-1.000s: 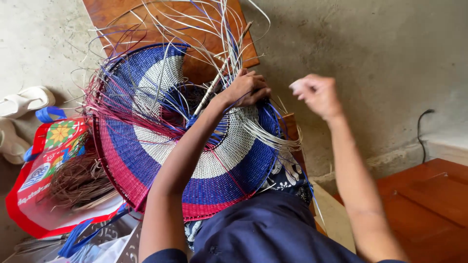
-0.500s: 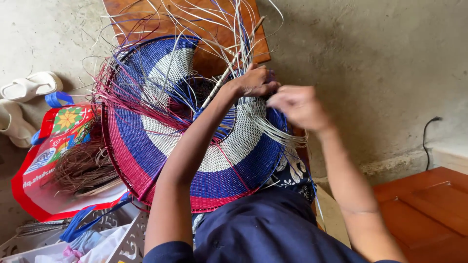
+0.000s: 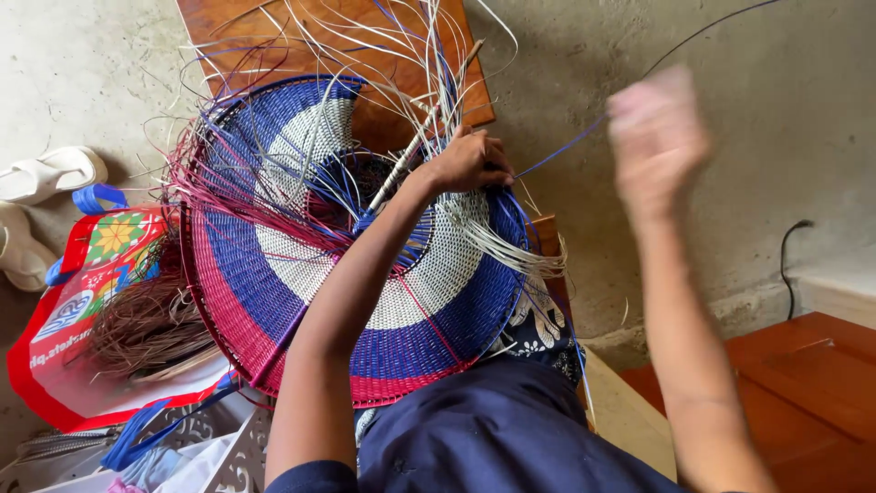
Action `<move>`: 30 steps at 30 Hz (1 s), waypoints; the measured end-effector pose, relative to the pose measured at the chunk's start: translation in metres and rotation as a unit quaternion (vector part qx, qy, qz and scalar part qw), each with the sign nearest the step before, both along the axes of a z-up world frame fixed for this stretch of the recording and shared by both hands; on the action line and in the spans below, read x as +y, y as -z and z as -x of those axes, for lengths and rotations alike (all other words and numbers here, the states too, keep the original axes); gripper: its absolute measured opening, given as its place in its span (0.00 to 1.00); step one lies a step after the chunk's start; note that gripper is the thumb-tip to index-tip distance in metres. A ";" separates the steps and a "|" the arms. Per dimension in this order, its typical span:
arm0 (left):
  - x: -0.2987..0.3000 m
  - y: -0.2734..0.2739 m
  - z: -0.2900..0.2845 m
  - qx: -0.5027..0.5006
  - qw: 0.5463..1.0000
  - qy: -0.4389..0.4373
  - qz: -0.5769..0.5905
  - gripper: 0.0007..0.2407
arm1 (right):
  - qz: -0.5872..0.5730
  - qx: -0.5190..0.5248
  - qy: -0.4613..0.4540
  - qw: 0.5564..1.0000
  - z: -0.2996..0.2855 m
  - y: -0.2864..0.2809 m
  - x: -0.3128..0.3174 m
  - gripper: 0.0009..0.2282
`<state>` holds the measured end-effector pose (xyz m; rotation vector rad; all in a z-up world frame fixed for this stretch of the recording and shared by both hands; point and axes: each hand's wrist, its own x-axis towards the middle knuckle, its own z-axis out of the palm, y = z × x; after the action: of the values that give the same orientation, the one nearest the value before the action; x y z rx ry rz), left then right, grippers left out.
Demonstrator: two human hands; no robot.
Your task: Weaving colored fibers into a circular mat pattern
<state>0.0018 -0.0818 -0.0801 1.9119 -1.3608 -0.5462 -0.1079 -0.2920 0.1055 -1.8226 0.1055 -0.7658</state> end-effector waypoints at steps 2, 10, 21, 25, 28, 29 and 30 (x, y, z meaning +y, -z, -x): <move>0.002 -0.005 0.001 0.022 1.000 -0.012 0.001 0.09 | 0.229 0.025 -0.136 0.964 0.020 0.078 0.026 0.05; 0.006 -0.015 0.003 0.016 1.000 -0.018 0.019 0.08 | 0.392 -0.004 -0.120 0.912 0.027 0.123 0.030 0.03; 0.004 -0.005 0.007 0.013 0.999 -0.029 -0.004 0.08 | 0.532 -0.006 -0.049 0.845 0.016 0.155 -0.082 0.01; 0.004 -0.008 0.006 0.020 0.999 -0.027 -0.002 0.08 | 0.598 0.048 0.081 0.796 0.028 0.137 -0.217 0.08; 0.004 -0.005 0.007 0.029 0.999 -0.039 -0.002 0.08 | 0.617 0.062 0.196 0.760 0.037 0.068 -0.244 0.03; 0.004 -0.005 0.007 0.032 0.998 -0.048 -0.003 0.08 | 0.609 0.056 0.264 0.746 0.038 0.036 -0.238 0.05; 0.002 -0.004 0.006 0.032 0.998 -0.049 -0.002 0.08 | 0.610 0.055 0.263 0.745 0.039 0.039 -0.239 0.05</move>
<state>-0.0044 -0.0793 -0.0761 1.9356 -1.2196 -0.5567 -0.1470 -0.5314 0.0669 -3.1804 0.2371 -1.2865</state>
